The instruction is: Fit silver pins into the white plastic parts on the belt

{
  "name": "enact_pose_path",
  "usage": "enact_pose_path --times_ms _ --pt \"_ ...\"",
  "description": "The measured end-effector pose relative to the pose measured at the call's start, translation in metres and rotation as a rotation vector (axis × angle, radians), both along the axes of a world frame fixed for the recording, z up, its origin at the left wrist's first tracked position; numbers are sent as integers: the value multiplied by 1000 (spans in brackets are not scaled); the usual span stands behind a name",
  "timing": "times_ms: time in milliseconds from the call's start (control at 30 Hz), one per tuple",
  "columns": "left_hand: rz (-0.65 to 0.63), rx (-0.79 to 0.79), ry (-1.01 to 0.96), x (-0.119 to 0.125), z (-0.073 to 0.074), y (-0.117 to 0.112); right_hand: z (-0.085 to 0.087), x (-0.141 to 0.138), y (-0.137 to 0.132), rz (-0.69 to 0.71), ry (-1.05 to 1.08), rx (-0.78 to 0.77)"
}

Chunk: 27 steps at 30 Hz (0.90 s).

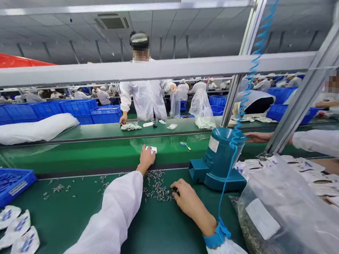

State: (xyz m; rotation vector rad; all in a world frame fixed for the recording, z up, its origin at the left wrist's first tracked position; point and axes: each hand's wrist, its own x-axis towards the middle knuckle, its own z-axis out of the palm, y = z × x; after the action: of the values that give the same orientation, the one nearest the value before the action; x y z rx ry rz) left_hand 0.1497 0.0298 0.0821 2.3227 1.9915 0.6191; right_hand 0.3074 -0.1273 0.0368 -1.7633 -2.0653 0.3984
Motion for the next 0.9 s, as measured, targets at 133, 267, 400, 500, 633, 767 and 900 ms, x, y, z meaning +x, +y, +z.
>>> enact_pose_path --times_ms 133,267,400,500,633,767,900 --pt "-46 -6 55 -37 5 -21 -2 5 0 -20 23 -63" --pt "-45 -58 135 -118 21 -84 -5 9 3 -23 50 -107" --pt "214 -40 213 -222 12 -187 1 9 2 -13 112 -129" --pt "547 -66 355 -291 -20 -261 5 9 0 10 191 -142" --pt "551 -58 333 -327 -51 -324 2 11 0 3 200 -83" --pt "492 -39 152 -291 -49 -338 -6 12 3 37 218 -42" --pt "388 -61 -9 -217 -46 -330 -2 4 -2 13 312 -122"
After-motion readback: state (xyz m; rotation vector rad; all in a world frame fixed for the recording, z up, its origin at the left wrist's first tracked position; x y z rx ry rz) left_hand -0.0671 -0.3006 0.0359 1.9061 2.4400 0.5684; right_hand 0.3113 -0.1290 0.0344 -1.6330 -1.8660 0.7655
